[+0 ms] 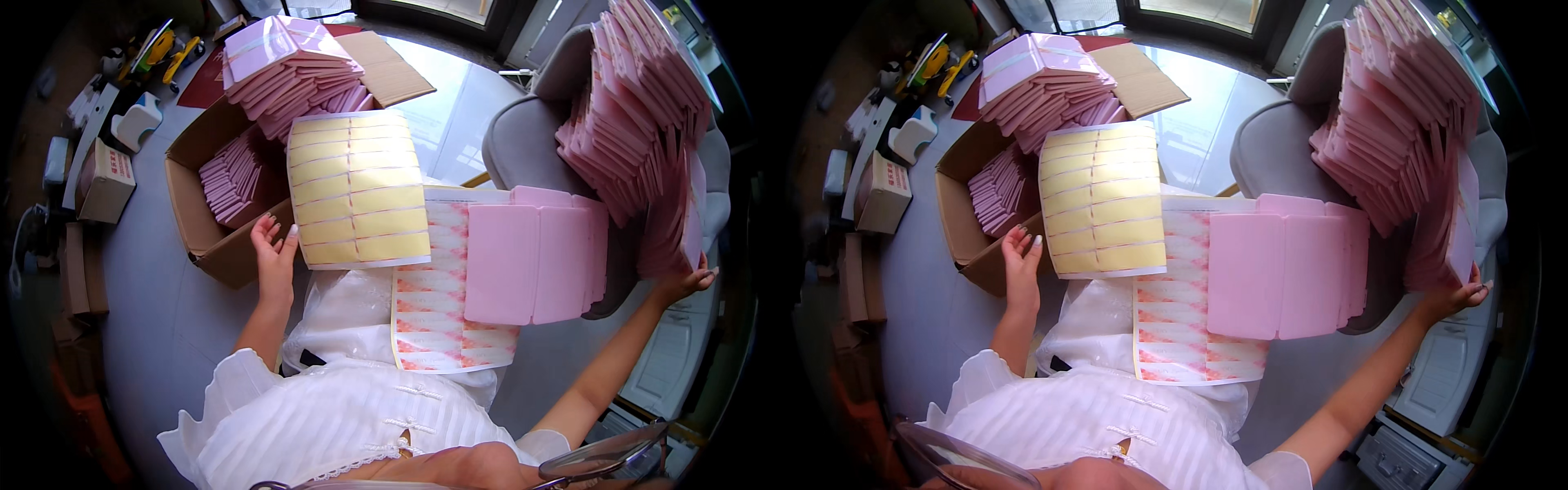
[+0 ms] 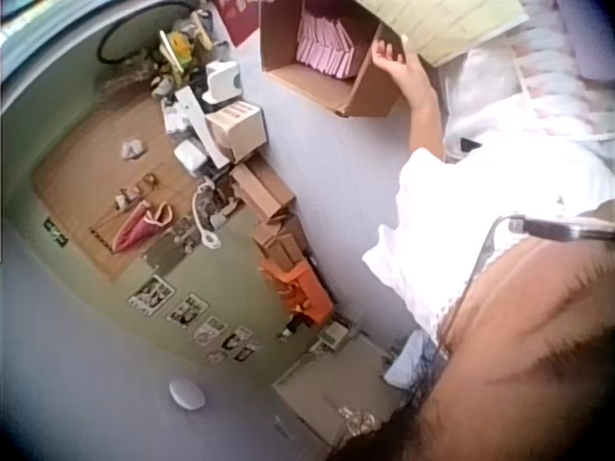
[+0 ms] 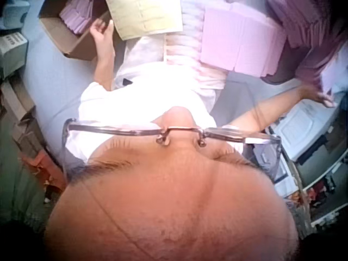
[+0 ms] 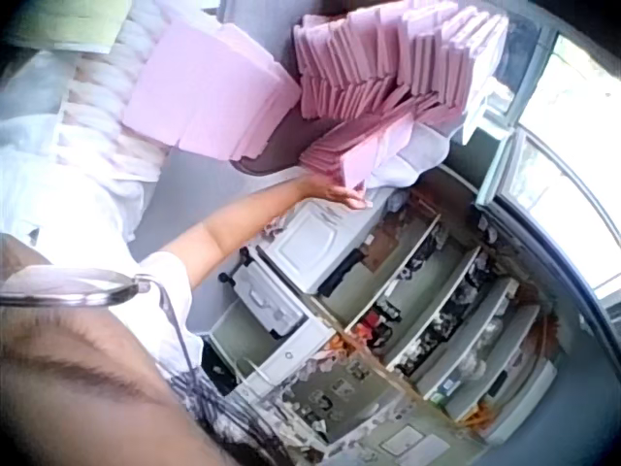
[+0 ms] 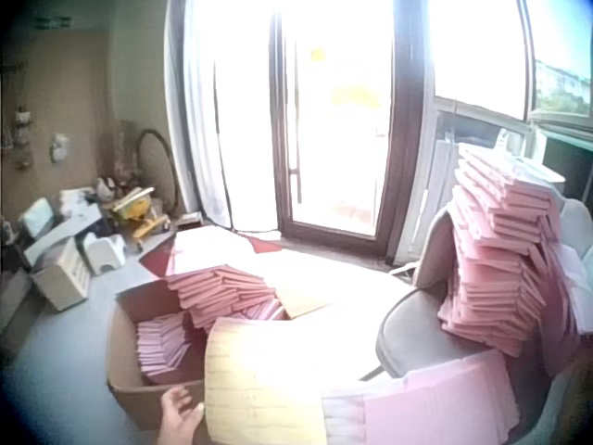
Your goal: The person applies adhesive labels from a large sheet onto pink foldable cardboard boxes, pressing the labels down by hand and then stacking the labeled boxes.
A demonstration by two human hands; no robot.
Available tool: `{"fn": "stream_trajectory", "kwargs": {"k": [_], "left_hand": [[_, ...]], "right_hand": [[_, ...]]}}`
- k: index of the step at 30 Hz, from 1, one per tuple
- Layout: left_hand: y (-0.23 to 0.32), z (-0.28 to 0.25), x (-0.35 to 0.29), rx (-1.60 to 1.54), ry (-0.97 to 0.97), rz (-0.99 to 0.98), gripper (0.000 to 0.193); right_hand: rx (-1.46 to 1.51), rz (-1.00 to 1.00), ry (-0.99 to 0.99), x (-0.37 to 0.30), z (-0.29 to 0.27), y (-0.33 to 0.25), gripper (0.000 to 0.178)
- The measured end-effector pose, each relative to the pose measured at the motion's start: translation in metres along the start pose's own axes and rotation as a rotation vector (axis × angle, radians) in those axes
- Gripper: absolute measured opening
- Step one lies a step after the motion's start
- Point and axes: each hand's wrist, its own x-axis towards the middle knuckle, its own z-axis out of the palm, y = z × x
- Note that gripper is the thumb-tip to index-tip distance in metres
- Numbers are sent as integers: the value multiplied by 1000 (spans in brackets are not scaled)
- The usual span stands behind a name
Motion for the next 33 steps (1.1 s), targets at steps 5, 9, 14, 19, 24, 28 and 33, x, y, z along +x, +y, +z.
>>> {"fn": "stream_trajectory", "kwargs": {"k": [5, 9, 14, 19, 24, 28, 33], "left_hand": [[-3, -5, 17, -271, -209, -396, 42], [-8, -6, 20, -390, -358, -431, 27], [-5, -12, 5, -528, -448, -575, 26], [5, -24, -16, -462, -649, -540, 36], [24, -23, -22, -185, -531, -203, 46], [57, -7, -21, -504, -762, 12, 58], [92, 37, -53, -1077, -1032, -112, 81]], "right_hand": [[-176, -261, 153, -15, -22, 3, 48], [142, -428, -314, -131, -21, -107, 45], [402, 555, -1477, -239, 24, -207, 75], [562, 938, -1510, -266, 71, -227, 86], [748, 274, -1297, -210, 62, -271, 84], [319, -376, -1171, -170, 35, -336, 84], [58, -664, -1531, -240, 43, -364, 89]]}}
